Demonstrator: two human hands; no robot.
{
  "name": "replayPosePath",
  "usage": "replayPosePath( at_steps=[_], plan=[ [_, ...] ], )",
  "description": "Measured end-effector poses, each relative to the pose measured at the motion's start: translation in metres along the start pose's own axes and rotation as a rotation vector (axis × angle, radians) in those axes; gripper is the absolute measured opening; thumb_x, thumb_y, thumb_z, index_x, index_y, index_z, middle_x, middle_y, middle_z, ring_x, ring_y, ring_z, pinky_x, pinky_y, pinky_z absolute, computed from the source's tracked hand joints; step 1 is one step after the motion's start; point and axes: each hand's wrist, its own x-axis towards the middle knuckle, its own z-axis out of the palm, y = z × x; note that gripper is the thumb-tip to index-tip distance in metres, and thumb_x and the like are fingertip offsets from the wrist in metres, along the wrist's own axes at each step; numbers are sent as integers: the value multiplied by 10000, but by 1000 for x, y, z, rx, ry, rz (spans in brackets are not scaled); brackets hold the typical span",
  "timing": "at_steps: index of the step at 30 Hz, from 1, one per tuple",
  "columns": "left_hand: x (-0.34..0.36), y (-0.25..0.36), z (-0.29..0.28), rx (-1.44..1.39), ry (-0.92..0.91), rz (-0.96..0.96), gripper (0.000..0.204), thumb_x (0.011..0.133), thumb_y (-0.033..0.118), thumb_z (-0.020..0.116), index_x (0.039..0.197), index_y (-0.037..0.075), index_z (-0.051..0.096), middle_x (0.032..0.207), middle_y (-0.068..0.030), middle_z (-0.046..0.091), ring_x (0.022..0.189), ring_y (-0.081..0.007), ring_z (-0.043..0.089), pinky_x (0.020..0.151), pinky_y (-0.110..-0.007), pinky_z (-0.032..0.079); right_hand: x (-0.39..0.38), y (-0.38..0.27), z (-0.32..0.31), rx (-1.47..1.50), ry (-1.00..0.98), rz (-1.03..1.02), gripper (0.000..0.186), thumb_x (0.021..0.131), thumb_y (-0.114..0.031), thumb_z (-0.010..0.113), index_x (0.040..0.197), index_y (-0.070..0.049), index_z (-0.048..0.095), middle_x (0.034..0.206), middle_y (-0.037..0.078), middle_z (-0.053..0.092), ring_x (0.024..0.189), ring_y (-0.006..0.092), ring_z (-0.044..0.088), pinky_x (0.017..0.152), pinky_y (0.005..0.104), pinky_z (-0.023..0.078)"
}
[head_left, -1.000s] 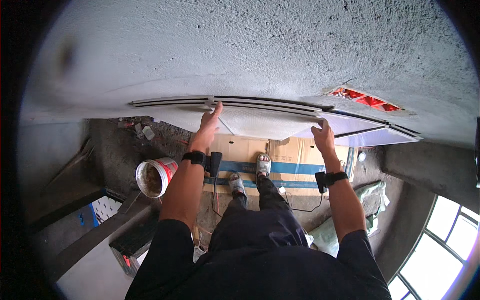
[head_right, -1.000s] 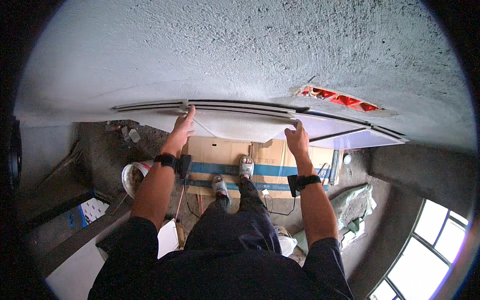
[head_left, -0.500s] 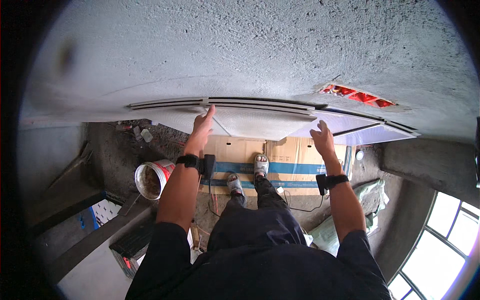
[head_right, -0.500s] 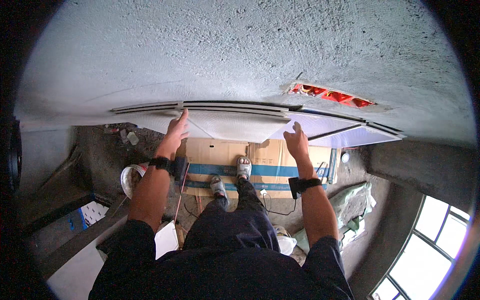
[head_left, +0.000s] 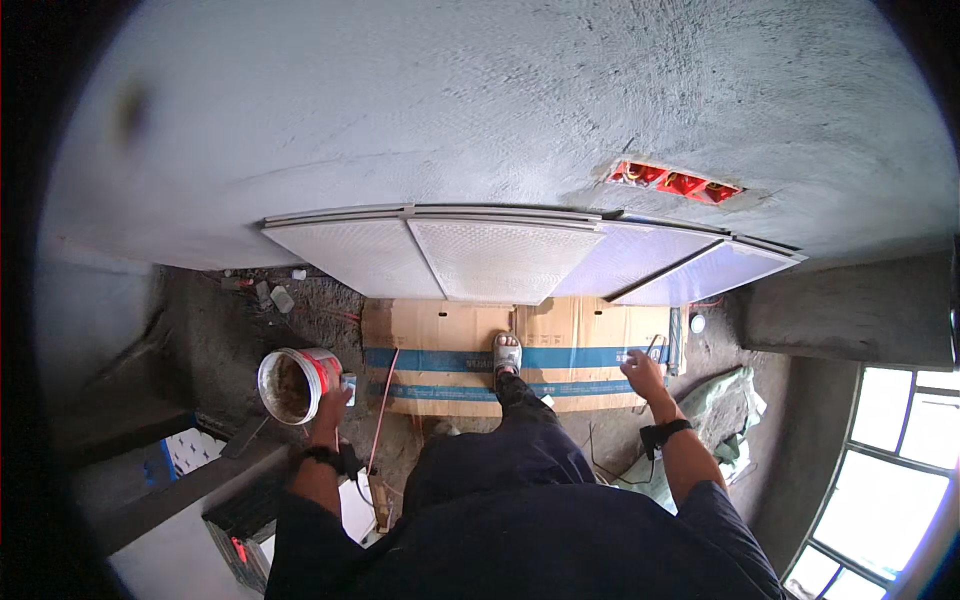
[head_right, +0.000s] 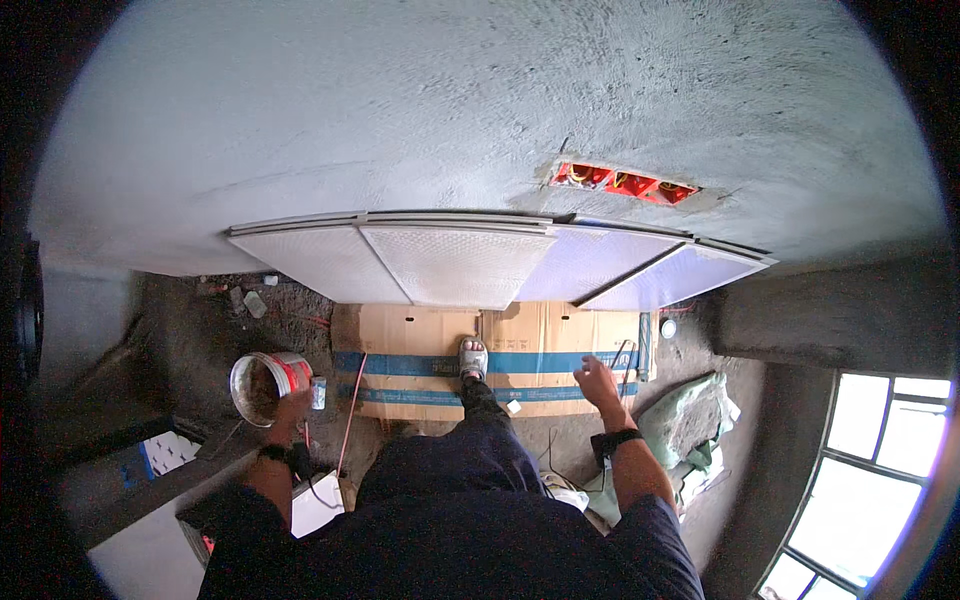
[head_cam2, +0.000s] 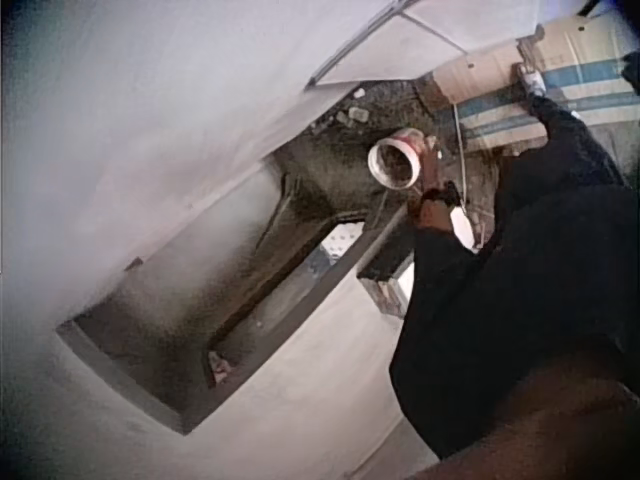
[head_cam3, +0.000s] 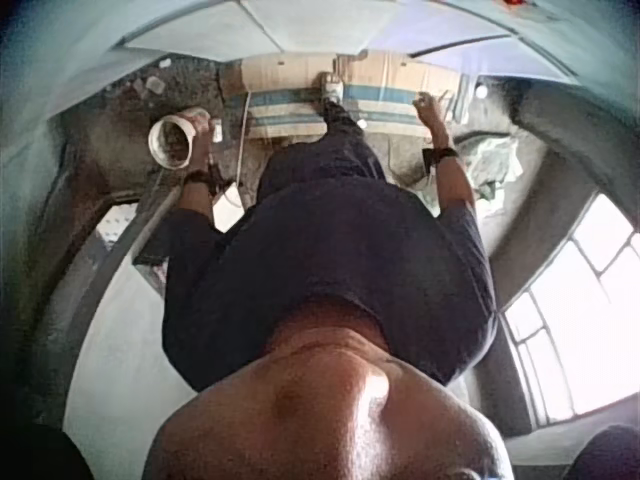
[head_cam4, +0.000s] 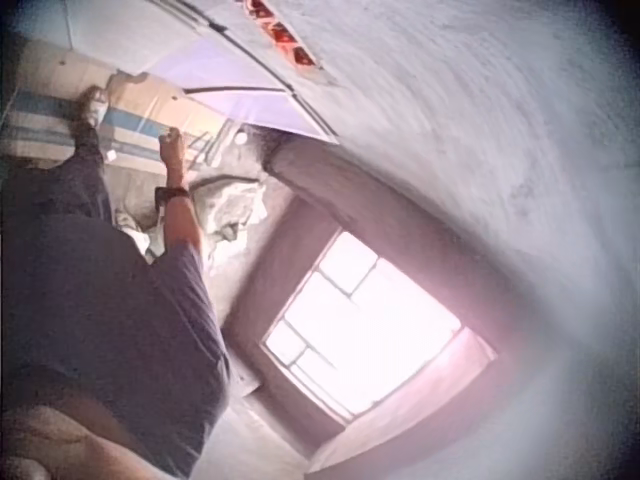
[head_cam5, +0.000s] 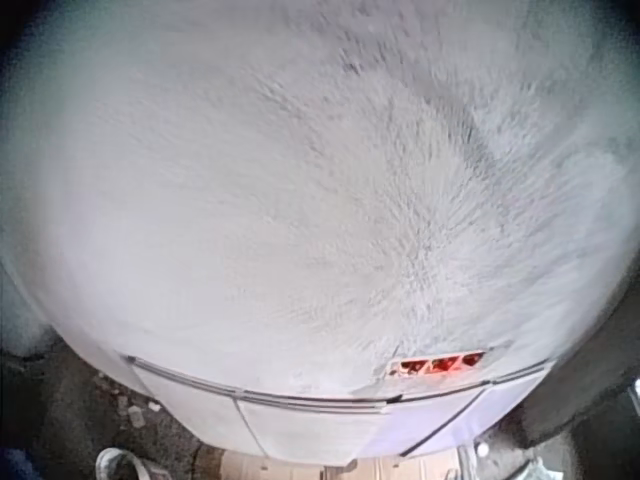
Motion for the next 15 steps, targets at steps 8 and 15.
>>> replayPosePath(
  at_steps=[8,15],
  plan=[
    [-179,-123,72,-426,-154,-9,204,807,218,652,844,18,662,894,-175,673,734,-311,657,706,-427,522,-95,-13,88,-202,-104,-92,464,786,-289,585,1161,-16,604,1050,244,655,1027,391,617,885,460,490],
    [-381,-223,146,310,-85,73,281,845,267,631,800,-10,612,678,-145,632,625,-303,622,563,-420,502,-201,-68,140,-199,-234,-337,423,821,-266,621,1182,-48,597,1033,206,677,983,392,637,849,461,502]
  ],
)
